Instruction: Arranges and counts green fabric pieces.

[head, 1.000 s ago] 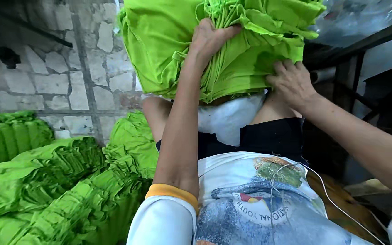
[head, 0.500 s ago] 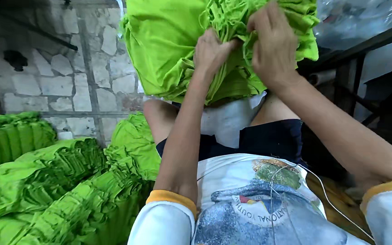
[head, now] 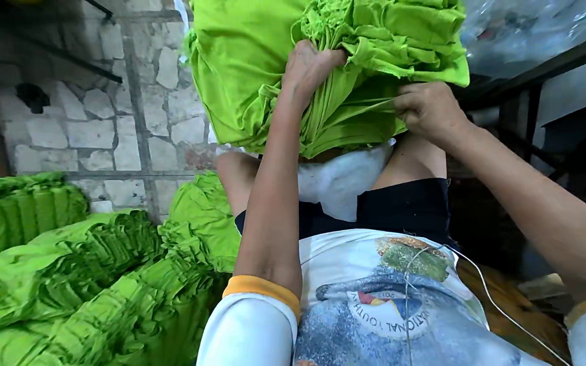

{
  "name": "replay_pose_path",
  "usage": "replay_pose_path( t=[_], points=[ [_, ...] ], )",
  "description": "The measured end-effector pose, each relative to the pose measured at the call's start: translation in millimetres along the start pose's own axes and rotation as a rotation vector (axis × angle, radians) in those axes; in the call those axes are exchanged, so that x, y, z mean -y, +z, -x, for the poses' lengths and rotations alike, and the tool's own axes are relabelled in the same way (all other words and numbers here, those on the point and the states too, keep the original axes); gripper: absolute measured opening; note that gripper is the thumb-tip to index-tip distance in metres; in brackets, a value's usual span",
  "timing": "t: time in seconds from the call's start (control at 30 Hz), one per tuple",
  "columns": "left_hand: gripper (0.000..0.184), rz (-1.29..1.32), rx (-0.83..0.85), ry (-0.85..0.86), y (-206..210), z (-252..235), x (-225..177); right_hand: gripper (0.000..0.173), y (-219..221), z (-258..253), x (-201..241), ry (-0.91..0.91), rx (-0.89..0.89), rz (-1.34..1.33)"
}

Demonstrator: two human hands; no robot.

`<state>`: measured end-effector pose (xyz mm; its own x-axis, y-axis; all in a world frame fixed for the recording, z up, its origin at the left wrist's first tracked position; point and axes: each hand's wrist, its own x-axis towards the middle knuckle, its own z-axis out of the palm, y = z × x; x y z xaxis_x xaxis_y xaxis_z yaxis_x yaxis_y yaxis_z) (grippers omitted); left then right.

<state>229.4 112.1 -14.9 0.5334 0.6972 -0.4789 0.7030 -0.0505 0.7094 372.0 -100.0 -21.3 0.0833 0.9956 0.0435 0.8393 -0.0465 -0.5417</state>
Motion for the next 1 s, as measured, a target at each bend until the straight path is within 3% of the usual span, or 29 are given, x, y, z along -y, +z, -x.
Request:
replay_pose_path(
  t=[0.13, 0.2, 0.27, 0.3, 0.37, 0.43, 0.53, 0.63, 0.73, 0.83, 0.9, 1.0],
  points=[
    [0.054, -0.023, 0.018, 0.235, 2.8, 8.1, 9.5, 0.017, -19.2, -16.4, 12.8, 0.023, -0.157, -0.173],
    [0.087, -0.066, 0.063, 0.385, 6.6, 25.5, 12.2, 0.019, -22.8, -39.0, 23.1, 0.063, -0.213, -0.144],
    [0.109, -0.235, -0.051, 0.343, 18.3, 46.1, 4.1, 0.020, -20.9, -60.7, 28.1, 0.112, -0.217, -0.122],
    [0.112, -0.321, -0.145, 0.257, 27.6, 54.0, -3.4, 0.020, -19.1, -68.8, 29.1, 0.146, -0.199, -0.120],
    [0.105, -0.383, -0.283, 0.087, 42.8, 59.7, -16.1, 0.019, -13.2, -78.6, 28.9, 0.212, -0.184, -0.114],
    [0.084, -0.337, -0.286, 0.024, 40.8, 52.4, -18.2, 0.019, -7.0, -77.3, 31.3, 0.223, -0.214, -0.066],
    [0.061, -0.194, -0.156, 0.002, 14.7, 31.2, -12.0, 0.024, 5.4, -46.4, 45.2, -0.004, -0.220, 0.153],
    [0.066, -0.131, -0.093, -0.002, 3.9, 10.0, -7.7, 0.026, 26.8, 3.9, 40.4, -0.166, -0.026, 0.395],
    [0.070, -0.137, -0.084, 0.001, 7.2, 5.2, -7.0, 0.023, 40.6, 27.2, 14.6, -0.022, 0.165, 0.461],
    [0.070, -0.141, -0.090, 0.053, 9.2, 8.2, -0.6, 0.011, 20.3, 21.0, 7.8, 0.015, 0.238, 0.432],
    [0.077, -0.095, -0.032, 0.181, 7.6, 14.0, 5.6, 0.018, -11.1, 3.0, 17.9, 0.082, 0.206, 0.225],
    [0.100, -0.036, 0.148, 0.357, 7.3, 37.8, 12.5, 0.028, -39.4, -34.7, 37.2, 0.160, -0.003, -0.041]
  ],
)
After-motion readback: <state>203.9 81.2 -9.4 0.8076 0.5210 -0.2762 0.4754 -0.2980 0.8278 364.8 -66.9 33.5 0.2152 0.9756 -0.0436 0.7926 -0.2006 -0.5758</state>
